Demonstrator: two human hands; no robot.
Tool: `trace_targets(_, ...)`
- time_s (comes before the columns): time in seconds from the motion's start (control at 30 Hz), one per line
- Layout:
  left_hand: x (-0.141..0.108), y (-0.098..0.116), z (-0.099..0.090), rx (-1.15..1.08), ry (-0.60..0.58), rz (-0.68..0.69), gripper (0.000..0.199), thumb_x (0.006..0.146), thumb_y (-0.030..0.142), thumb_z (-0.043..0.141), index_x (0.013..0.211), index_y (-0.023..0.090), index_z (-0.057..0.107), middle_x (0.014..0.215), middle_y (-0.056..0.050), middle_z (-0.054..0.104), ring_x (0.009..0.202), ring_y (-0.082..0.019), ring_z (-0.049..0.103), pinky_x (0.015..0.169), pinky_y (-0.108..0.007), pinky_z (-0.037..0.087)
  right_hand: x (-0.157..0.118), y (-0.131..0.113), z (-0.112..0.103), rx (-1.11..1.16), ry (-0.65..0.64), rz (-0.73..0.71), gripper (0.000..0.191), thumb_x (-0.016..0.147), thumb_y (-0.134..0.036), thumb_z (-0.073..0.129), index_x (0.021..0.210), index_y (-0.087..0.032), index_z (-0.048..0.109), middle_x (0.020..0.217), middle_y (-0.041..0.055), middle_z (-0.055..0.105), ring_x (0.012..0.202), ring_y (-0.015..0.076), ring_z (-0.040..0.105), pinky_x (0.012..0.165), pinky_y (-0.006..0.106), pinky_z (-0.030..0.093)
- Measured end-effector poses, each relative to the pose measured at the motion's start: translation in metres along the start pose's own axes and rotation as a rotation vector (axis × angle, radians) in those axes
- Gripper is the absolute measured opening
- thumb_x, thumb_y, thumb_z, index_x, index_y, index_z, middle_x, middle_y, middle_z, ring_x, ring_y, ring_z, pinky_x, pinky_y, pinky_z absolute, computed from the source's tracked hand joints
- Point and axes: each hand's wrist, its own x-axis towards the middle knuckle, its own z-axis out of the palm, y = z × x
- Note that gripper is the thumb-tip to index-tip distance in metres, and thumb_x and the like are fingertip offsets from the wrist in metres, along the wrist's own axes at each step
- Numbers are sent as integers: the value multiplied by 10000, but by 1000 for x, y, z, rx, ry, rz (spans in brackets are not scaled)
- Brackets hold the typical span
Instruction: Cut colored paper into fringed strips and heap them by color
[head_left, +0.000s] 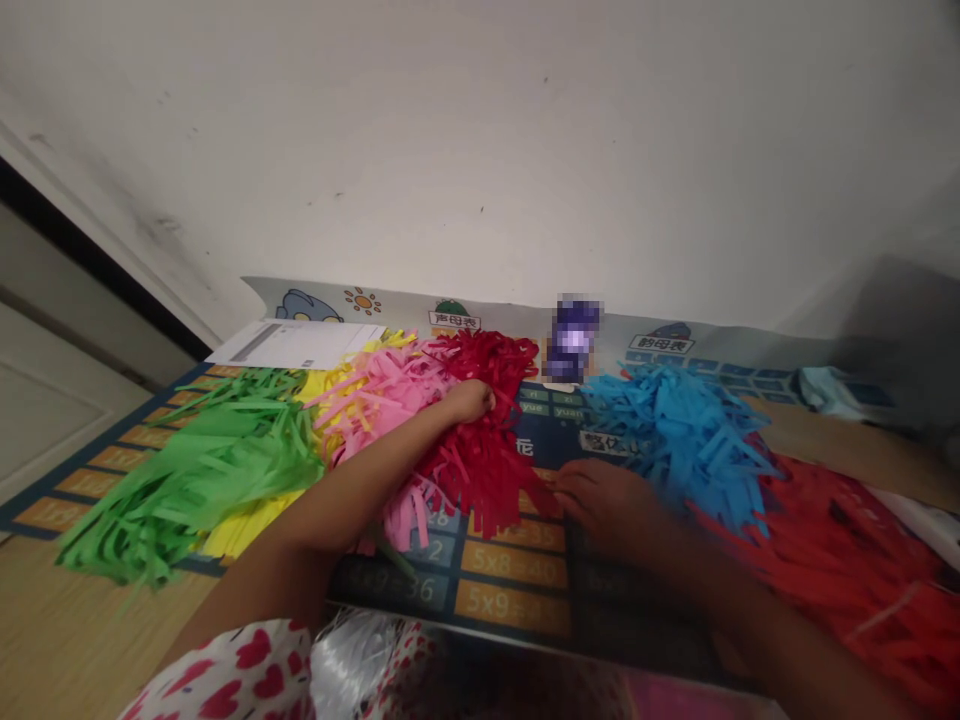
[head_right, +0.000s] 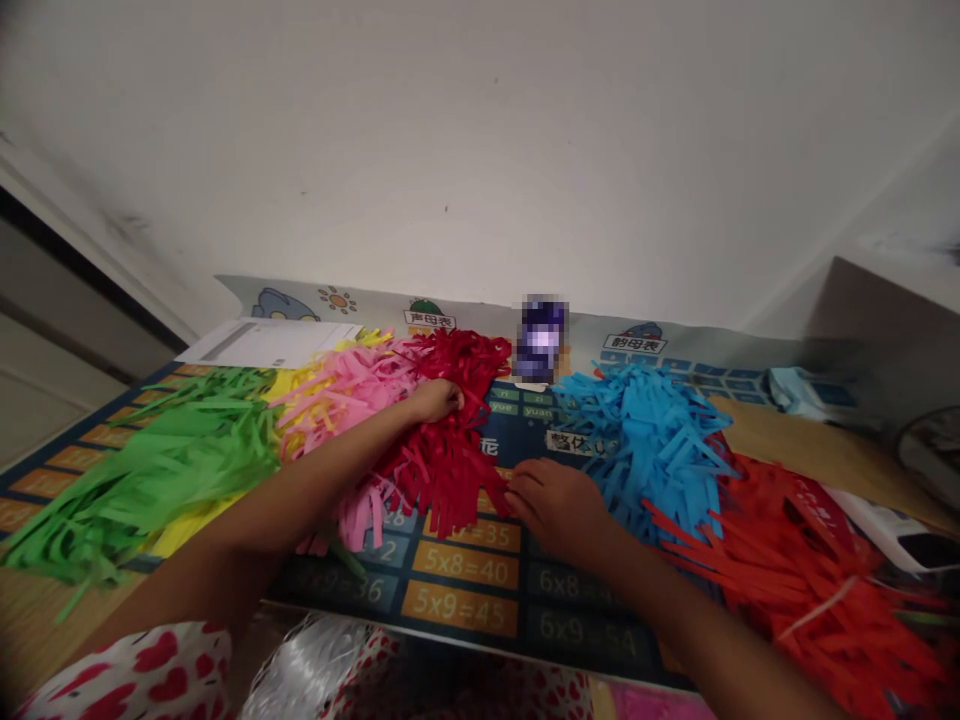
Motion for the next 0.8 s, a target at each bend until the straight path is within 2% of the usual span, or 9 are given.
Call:
trace_targets(0.1,0,-1,1,2,6,15,278,921,351,571,1105,148,611,1101,-74,638,964,-190,629,844,-400,539,25,8,7,122,45,138,220,915,-297,524,1009,-179,684,1034,107,675,961,214,603,858,351,478)
trace_targets(0.17,-1,-1,0,9,6,27,269,922,351,570,1088,146,616,1083,-71,644,951,-186,632,840,-396,539,51,18,15,385,63,339,237,832,-247,603,1048,-179,674,1045,98,667,984,222,581,889,360,454)
trace_targets(0.23,-2,-1,-1,22,6,37,260,923,350,568,1071,143,621,1063,-67,649,940,-183,634,838,-394,539,80,30,24,732,40,595,294,758,-180,624,1050,-180,661,971,69,666,889,193,584,808,316,465)
trace_targets(0.3,-3,0,-2,37,9,45,255,924,348,567,1056,139,624,1046,-64,653,935,-181,635,839,-395,537,106,41,34,946,5,747,312,751,-162,585,1060,-172,626,861,44,658,704,150,568,626,258,449)
trace_targets(0.37,-5,1,-2,47,14,49,251,924,348,567,1043,135,627,1031,-61,656,929,-180,636,838,-396,536,124,50,43,1059,-23,800,330,747,-152,552,1075,-170,581,787,25,645,563,115,514,482,214,366)
trace_targets(0.43,-5,1,-2,48,21,48,245,924,348,567,1029,135,630,1018,-58,659,921,-178,637,836,-393,536,133,55,51,1167,-39,838,348,713,-129,555,1058,-177,552,740,6,631,500,93,469,421,187,289)
trace_targets(0.63,-4,0,0,14,50,50,223,918,339,571,963,135,647,964,-50,674,890,-170,638,826,-379,524,137,57,66,1352,-8,908,321,674,-129,575,983,-189,513,673,-20,604,455,69,415,387,158,218)
trace_targets(0.8,-4,-2,1,-15,85,60,144,837,190,568,885,180,703,925,-45,723,852,-159,643,762,-263,475,138,56,72,1414,3,926,336,670,-141,571,995,-194,504,641,-28,606,438,68,404,380,157,196)
